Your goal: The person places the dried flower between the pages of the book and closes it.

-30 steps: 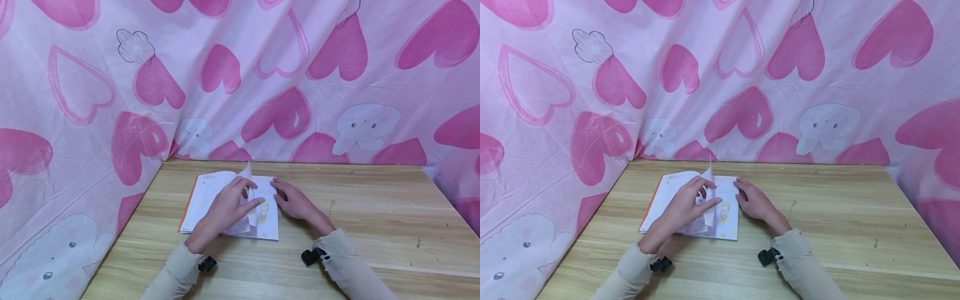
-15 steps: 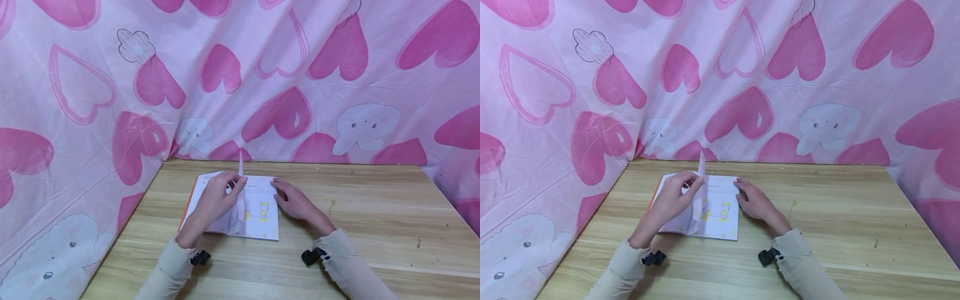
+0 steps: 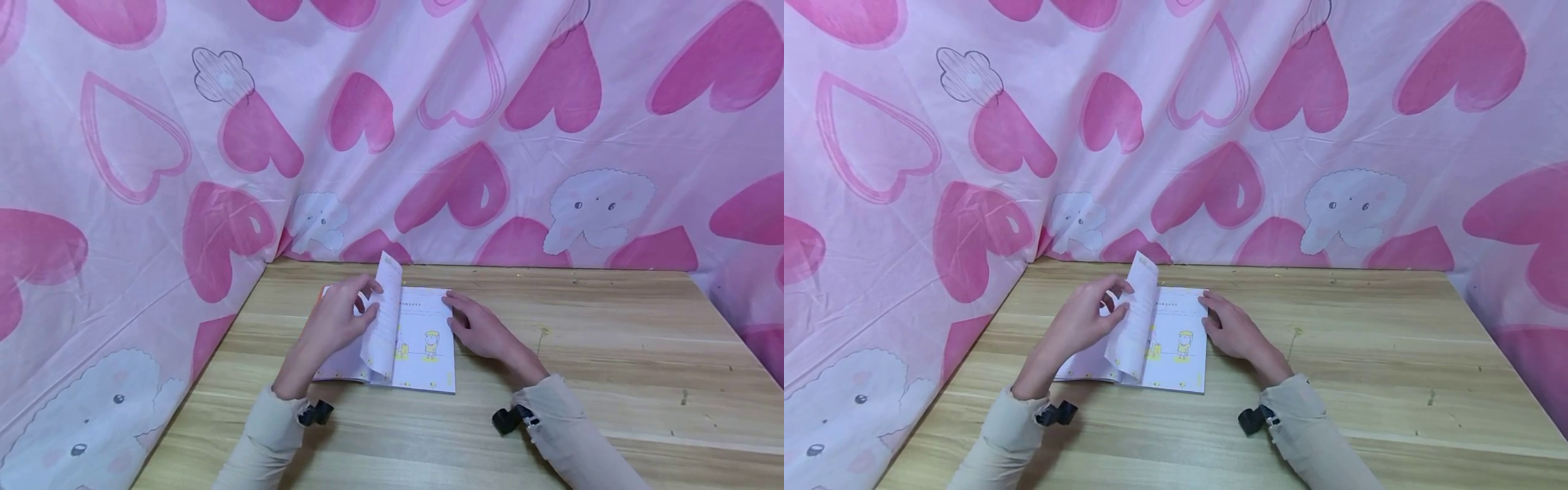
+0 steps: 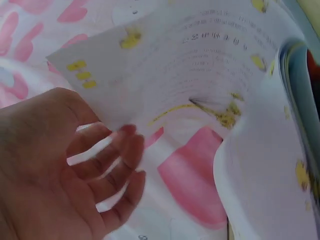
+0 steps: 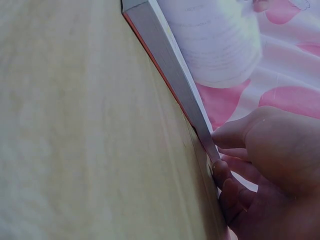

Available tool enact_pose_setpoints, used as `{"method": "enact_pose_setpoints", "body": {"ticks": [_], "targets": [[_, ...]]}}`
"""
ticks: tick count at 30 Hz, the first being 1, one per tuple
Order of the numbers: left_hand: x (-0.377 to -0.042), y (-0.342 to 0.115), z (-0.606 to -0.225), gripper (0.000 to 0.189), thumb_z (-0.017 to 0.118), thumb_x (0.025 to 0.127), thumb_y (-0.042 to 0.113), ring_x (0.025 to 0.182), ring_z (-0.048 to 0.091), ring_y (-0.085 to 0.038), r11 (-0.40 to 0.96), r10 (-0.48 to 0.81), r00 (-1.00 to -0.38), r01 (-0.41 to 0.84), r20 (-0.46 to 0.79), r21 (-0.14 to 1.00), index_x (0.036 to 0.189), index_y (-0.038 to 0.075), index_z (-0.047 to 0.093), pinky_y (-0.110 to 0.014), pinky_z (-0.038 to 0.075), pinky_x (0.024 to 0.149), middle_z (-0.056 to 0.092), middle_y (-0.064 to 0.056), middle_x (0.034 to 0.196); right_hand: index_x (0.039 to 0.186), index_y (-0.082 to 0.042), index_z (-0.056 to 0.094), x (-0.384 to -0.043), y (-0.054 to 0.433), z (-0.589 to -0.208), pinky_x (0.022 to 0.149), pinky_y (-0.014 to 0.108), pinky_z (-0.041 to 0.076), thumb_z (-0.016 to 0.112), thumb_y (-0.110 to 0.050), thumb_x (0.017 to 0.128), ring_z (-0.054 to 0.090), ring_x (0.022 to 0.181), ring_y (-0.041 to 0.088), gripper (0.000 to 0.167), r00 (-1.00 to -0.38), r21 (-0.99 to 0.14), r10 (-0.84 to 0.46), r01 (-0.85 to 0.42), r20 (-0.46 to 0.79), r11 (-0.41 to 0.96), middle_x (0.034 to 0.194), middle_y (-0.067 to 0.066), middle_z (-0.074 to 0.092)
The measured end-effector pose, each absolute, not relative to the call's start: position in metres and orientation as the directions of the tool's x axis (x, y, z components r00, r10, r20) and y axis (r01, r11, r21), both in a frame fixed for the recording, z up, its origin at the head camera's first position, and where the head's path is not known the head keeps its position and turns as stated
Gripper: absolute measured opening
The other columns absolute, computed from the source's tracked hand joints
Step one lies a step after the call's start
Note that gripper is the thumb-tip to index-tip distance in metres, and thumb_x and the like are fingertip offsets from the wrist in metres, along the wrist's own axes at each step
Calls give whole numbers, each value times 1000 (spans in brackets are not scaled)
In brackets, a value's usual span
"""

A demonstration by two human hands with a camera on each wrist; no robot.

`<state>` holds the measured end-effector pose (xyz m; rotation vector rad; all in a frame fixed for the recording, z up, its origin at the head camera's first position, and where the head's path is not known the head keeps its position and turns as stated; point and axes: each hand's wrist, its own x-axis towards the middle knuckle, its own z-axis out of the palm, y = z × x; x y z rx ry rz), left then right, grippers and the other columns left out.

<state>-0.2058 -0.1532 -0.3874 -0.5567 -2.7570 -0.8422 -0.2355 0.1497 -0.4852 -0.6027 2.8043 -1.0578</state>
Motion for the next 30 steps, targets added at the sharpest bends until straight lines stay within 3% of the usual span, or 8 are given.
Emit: {"method": "enact_pose_setpoints", "body": {"ticks": [7, 10, 16, 21, 26, 30], "targets": [[-205, -156, -391, 38, 73, 97, 8, 97, 63, -27, 881, 201, -968, 246, 149, 405, 132, 23, 75, -36, 54, 73, 69, -12, 126, 163, -6, 48, -234, 150, -485, 122, 57, 46, 60, -15, 111, 51, 149, 35, 54, -923, -658, -382, -318, 50, 683, 175, 16, 37], [-207, -156, -397, 42, 71, 98, 10, 94, 59, -25, 909, 179, -978, 205, 104, 364, 136, 26, 74, -34, 50, 68, 67, -12, 121, 162, -6, 49, -234, 151, -486, 120, 56, 47, 61, -15, 110, 52, 146, 35, 54, -923, -659, -381, -323, 58, 680, 175, 16, 38], [-209, -155, -410, 51, 68, 100, 12, 85, 52, -22, 939, 156, -987, 159, 34, 304, 147, 31, 69, -32, 44, 60, 64, -11, 114, 161, -5, 50, -235, 151, -486, 124, 59, 42, 61, -15, 110, 44, 158, 39, 53, -920, -658, -386, -335, 72, 674, 173, 17, 40], [-210, -158, -416, 46, 68, 102, 16, 82, 53, -22, 955, 117, -993, 115, 9, 275, 145, 31, 71, -34, 44, 61, 64, -13, 115, 161, -4, 49, -236, 151, -486, 126, 59, 40, 61, -15, 110, 41, 159, 40, 54, -916, -658, -394, -344, 78, 670, 173, 17, 41], [-213, -161, -423, 37, 63, 108, 41, 94, 60, -27, 962, 63, -998, 60, -3, 266, 142, 31, 73, -47, 54, 72, 65, -15, 123, 161, -4, 49, -237, 150, -487, 127, 59, 38, 61, -15, 110, 39, 161, 40, 54, -915, -657, -396, -346, 79, 670, 173, 17, 41], [-214, -161, -424, 55, 50, 108, 65, 112, 61, -33, 964, -11, -999, -22, -44, 263, 143, 29, 73, -60, 53, 92, 62, -17, 129, 161, -4, 49, -236, 150, -486, 127, 60, 38, 61, -15, 110, 39, 161, 40, 54, -915, -655, -395, -346, 79, 671, 173, 17, 40]]}}
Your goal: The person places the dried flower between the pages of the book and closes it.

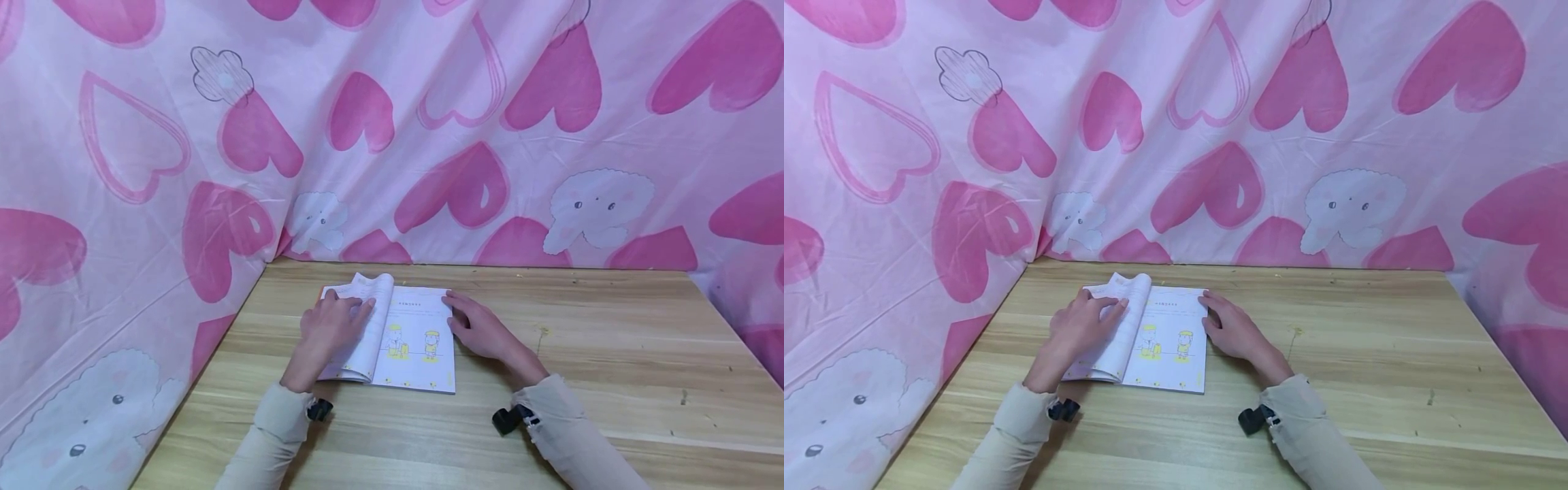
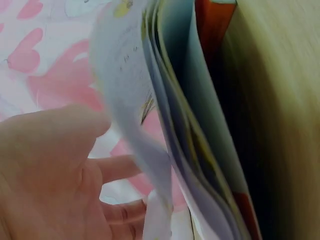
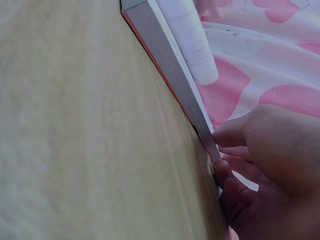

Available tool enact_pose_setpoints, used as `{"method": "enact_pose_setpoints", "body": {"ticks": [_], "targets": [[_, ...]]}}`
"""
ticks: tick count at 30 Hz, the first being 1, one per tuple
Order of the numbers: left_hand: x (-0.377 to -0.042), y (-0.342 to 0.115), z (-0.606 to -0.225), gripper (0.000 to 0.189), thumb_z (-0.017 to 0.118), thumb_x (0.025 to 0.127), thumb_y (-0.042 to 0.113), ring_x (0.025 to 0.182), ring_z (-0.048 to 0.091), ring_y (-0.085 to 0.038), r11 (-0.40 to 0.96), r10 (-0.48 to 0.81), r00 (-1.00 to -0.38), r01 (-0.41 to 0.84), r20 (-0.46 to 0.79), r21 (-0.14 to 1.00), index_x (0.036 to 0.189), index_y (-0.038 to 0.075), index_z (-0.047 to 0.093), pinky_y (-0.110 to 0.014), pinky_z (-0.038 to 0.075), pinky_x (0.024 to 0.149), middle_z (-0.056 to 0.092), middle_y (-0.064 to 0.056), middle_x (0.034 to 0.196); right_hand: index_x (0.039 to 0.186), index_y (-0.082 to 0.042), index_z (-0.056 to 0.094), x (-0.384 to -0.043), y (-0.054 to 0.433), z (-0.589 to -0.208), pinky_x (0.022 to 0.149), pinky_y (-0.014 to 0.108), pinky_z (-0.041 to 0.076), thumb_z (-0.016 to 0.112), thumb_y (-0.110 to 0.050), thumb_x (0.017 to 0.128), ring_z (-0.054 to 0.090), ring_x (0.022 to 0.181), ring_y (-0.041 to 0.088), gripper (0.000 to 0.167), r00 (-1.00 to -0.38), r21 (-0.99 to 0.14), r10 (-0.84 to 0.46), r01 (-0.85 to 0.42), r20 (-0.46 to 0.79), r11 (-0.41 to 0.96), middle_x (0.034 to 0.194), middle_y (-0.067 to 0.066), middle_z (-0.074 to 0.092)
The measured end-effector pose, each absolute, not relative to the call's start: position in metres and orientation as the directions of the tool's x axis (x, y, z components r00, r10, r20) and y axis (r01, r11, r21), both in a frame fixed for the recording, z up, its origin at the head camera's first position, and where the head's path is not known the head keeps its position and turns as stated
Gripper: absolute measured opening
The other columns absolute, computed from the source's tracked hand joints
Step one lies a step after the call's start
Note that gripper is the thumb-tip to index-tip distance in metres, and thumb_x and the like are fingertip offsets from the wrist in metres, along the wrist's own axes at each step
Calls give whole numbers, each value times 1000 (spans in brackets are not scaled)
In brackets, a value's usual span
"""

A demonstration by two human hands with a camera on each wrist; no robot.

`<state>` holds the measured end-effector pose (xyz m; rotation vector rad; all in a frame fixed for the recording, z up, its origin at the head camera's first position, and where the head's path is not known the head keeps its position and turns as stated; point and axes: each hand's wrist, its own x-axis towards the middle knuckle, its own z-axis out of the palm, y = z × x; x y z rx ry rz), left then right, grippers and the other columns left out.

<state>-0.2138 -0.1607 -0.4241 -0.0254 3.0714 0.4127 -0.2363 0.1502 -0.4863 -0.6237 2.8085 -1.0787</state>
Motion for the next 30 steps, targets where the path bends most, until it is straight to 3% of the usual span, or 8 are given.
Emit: {"method": "enact_pose_setpoints", "body": {"ticks": [4, 9, 12, 15, 19, 23, 26, 30], "targets": [[-210, -160, -423, 68, 47, 105, 72, 113, 59, -35, 965, -42, -998, -55, -56, 256, 134, 19, 77, -63, 47, 100, 59, -18, 124, 161, -4, 49, -235, 151, -485, 126, 60, 39, 61, -16, 110, 39, 161, 40, 54, -917, -657, -391, -342, 78, 672, 173, 17, 40], [-207, -159, -424, 66, 56, 101, 72, 104, 58, -35, 970, -49, -997, -61, -56, 233, 102, 9, 76, -62, 47, 98, 55, -19, 119, 161, -3, 49, -235, 151, -484, 126, 60, 39, 61, -15, 110, 39, 160, 40, 54, -915, -658, -394, -347, 82, 669, 173, 18, 40], [-207, -158, -426, 62, 63, 100, 68, 106, 59, -38, 978, -46, -997, -57, -59, 199, 89, 8, 71, -63, 49, 97, 54, -23, 126, 160, -2, 49, -234, 151, -483, 126, 60, 38, 61, -15, 110, 39, 160, 41, 53, -915, -658, -395, -349, 85, 667, 173, 19, 40], [-208, -158, -428, 60, 66, 100, 63, 120, 59, -45, 985, -55, -996, -66, -73, 160, 84, 6, 69, -66, 49, 103, 49, -29, 147, 160, -2, 50, -234, 151, -483, 126, 60, 39, 61, -15, 109, 40, 160, 40, 54, -916, -659, -392, -346, 85, 668, 173, 18, 40], [-210, -155, -430, 54, 68, 103, 51, 140, 54, -49, 993, -12, -998, -19, -57, 115, 110, -3, 73, -68, 47, 112, 35, -33, 168, 161, -3, 50, -233, 151, -482, 124, 60, 41, 62, -15, 109, 42, 159, 40, 54, -918, -660, -389, -344, 84, 668, 173, 18, 40], [-213, -152, -436, 46, 69, 104, 27, 140, 61, -44, 976, 163, -985, 169, 54, 135, 141, -1, 65, -62, 56, 105, 49, -28, 163, 161, -3, 50, -233, 151, -482, 124, 60, 41, 62, -15, 109, 42, 159, 40, 54, -919, -660, -385, -340, 83, 670, 173, 18, 41], [-213, -150, -441, 40, 68, 105, 16, 132, 68, -41, 947, 249, -963, 264, 103, 180, 143, 6, 66, -59, 61, 96, 63, -23, 152, 161, -4, 49, -232, 150, -482, 126, 60, 40, 62, -15, 110, 40, 160, 40, 54, -920, -662, -384, -337, 81, 669, 173, 17, 40], [-211, -147, -444, 40, 67, 107, 26, 126, 72, -40, 944, 232, -969, 246, 88, 219, 143, 9, 67, -58, 63, 93, 69, -20, 143, 161, -4, 49, -232, 148, -482, 126, 60, 39, 61, -15, 110, 39, 161, 39, 54, -919, -662, -386, -338, 80, 669, 174, 17, 40]]}}
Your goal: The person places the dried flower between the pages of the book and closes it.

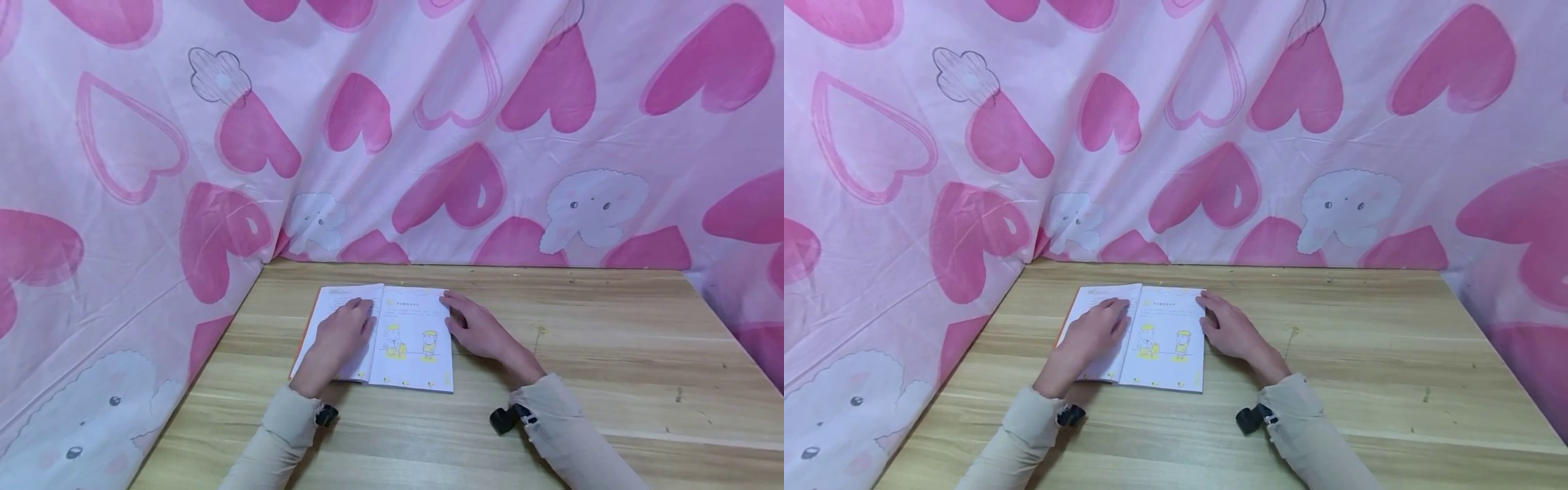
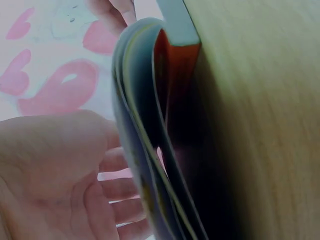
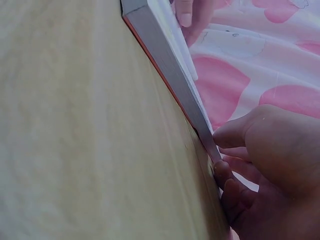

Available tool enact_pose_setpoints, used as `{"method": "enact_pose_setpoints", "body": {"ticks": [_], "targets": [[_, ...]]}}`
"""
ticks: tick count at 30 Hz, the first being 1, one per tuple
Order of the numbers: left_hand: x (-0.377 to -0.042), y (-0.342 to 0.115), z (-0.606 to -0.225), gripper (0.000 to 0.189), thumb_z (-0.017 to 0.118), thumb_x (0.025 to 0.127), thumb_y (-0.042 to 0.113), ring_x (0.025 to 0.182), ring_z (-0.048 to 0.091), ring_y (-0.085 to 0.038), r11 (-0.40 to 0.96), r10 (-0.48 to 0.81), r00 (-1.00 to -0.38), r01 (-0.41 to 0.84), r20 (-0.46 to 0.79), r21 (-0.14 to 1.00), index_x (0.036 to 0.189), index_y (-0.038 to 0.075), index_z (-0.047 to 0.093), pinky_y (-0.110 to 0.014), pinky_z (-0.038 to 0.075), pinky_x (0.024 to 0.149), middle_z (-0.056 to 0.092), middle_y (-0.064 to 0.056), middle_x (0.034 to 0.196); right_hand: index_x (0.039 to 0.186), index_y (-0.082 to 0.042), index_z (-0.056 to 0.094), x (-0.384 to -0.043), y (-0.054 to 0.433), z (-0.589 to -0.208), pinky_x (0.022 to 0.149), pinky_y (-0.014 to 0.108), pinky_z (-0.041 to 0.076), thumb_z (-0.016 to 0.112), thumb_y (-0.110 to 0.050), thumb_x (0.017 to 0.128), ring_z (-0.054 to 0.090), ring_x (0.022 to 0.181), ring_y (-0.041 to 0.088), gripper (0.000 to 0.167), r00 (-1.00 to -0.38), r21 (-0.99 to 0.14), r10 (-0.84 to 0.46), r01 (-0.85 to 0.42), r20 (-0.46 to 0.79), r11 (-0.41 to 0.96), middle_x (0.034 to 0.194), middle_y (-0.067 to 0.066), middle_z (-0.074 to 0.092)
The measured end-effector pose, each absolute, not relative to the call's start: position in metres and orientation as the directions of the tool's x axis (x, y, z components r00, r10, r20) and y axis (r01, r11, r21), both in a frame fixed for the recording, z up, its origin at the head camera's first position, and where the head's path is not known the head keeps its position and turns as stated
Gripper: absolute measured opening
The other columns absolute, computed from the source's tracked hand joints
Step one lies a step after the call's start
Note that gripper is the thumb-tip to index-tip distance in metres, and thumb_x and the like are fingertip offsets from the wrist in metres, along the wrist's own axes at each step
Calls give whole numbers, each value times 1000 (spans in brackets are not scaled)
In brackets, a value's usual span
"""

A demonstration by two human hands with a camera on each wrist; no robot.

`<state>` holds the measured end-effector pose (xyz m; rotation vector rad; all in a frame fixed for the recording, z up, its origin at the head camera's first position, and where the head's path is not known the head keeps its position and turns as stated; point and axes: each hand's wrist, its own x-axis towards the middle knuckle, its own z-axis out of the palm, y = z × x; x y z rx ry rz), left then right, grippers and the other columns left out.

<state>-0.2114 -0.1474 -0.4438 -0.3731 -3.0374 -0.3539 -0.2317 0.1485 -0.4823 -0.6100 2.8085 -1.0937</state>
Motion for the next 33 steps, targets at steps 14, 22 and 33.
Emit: {"method": "enact_pose_setpoints", "body": {"ticks": [14, 22, 33], "targets": [[-209, -142, -447, 68, 77, 99, 50, 122, 72, -37, 968, 190, -982, 188, -1, 166, 150, 10, 57, -57, 63, 91, 67, -17, 145, 159, -5, 52, -230, 152, -484, 109, 49, 51, 64, -17, 109, 59, 130, 33, 53, -923, -648, -375, -339, 87, 683, 173, 17, 41], [-206, -141, -447, 71, 76, 100, 49, 123, 71, -36, 971, 188, -982, 183, -13, 156, 152, 7, 54, -58, 62, 93, 66, -18, 145, 156, -7, 57, -221, 158, -482, 83, 29, 51, 70, -13, 106, 58, 95, 16, 52, -908, -663, -407, -366, 101, 653, 163, 13, 53], [-206, -140, -447, 71, 74, 101, 49, 126, 69, -36, 972, 187, -982, 180, -33, 152, 154, 7, 52, -60, 60, 98, 64, -18, 147, 154, -10, 59, -207, 195, -477, 115, 61, 50, 71, -13, 103, 59, 141, 41, 53, -951, -552, -288, -299, 109, 778, 162, 17, 55]]}}
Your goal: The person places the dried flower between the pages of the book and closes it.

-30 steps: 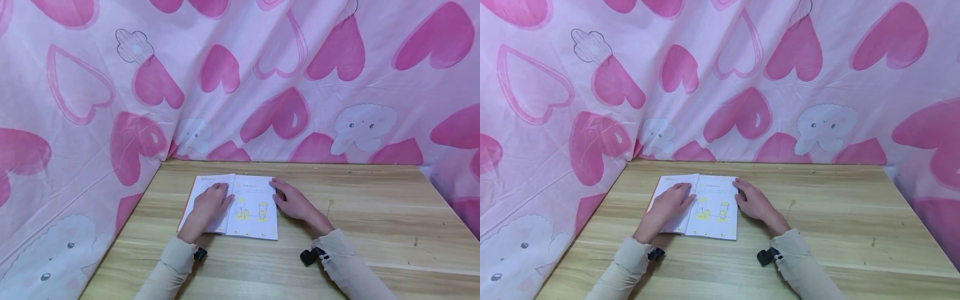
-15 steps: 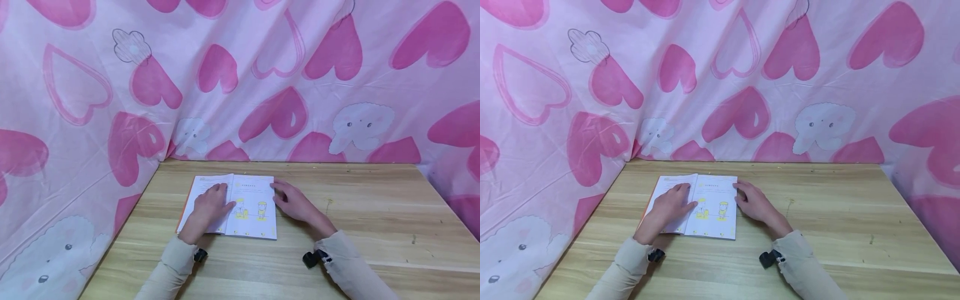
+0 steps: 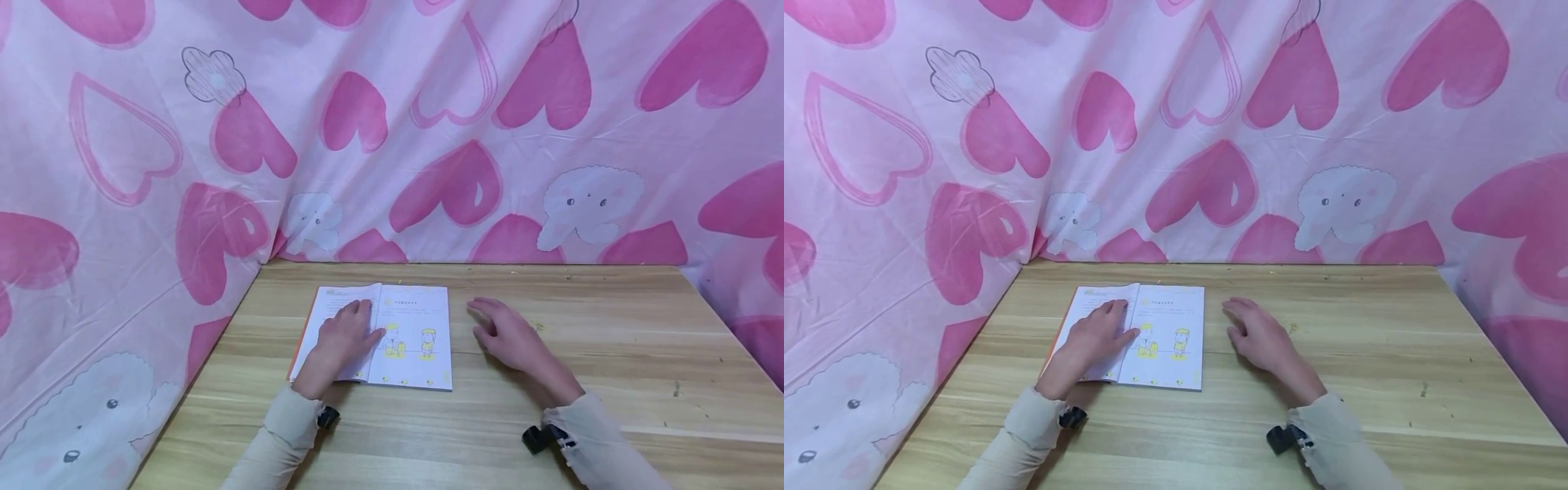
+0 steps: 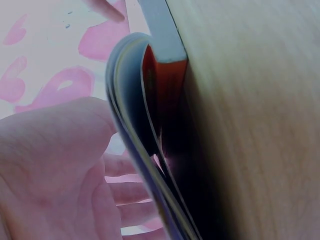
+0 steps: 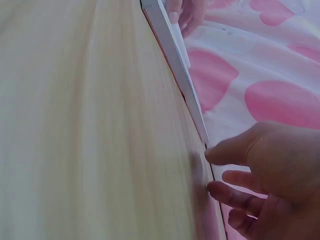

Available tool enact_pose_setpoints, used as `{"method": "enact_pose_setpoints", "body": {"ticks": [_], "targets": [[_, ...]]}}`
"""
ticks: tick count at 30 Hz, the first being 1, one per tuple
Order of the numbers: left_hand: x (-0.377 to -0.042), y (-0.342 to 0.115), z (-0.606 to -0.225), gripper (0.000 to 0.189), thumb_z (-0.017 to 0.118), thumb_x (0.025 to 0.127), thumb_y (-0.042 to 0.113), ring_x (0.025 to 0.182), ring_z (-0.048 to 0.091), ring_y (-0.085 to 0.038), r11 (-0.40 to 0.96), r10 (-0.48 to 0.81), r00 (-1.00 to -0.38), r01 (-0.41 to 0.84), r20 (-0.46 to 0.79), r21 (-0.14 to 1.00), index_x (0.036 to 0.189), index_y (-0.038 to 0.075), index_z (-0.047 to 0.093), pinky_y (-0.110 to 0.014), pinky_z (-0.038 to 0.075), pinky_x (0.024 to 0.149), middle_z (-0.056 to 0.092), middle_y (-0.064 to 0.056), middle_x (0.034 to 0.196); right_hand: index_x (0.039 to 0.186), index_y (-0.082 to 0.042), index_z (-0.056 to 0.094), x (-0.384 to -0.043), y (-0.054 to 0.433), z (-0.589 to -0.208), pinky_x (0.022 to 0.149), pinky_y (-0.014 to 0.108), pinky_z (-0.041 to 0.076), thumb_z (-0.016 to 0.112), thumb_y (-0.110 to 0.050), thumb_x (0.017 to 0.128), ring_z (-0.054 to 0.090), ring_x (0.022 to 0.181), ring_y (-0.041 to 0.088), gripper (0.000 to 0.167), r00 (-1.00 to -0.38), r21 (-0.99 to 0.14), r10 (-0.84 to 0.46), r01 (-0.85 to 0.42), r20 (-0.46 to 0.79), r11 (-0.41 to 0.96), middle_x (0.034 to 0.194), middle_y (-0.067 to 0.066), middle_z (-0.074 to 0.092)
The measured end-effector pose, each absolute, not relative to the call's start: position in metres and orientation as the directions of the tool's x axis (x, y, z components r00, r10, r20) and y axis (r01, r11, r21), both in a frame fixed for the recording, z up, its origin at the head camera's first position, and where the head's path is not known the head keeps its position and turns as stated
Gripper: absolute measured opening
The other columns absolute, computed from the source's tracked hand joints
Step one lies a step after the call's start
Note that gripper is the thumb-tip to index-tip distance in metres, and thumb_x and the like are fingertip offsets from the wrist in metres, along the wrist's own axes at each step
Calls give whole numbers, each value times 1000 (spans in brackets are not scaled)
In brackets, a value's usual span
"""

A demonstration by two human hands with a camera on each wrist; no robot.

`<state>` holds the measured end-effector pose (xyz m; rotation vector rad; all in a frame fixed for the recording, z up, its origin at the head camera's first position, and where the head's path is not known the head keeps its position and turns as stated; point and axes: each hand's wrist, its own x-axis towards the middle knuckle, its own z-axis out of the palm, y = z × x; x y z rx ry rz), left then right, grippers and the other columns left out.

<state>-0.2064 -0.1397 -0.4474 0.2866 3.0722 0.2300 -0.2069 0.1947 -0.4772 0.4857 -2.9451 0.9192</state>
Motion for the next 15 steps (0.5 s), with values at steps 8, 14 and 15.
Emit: {"method": "enact_pose_setpoints", "body": {"ticks": [8, 14, 15], "targets": [[-205, -142, -447, 69, 74, 102, 47, 135, 65, -38, 964, 206, -978, 197, -35, 177, 153, 7, 51, -64, 57, 104, 62, -20, 151, 154, -7, 59, -191, 234, -471, 110, 70, 50, 71, -11, 102, 55, 145, 47, 53, -962, -477, -234, -273, 141, 835, 159, 21, 54], [-206, -142, -446, 70, 72, 103, 48, 139, 62, -39, 963, 210, -976, 196, -57, 186, 155, 7, 49, -65, 55, 106, 59, -21, 154, 150, -9, 62, -181, 249, -464, 92, 72, 57, 71, -20, 102, 64, 134, 48, 50, -975, -371, -172, -212, 137, 904, 154, 21, 59], [-206, -142, -446, 70, 71, 103, 48, 139, 61, -39, 962, 212, -975, 197, -63, 190, 155, 7, 49, -65, 54, 107, 59, -21, 154, 149, -10, 62, -179, 250, -464, 88, 72, 57, 71, -22, 102, 66, 130, 49, 49, -979, -353, -155, -193, 133, 915, 153, 20, 60]]}}
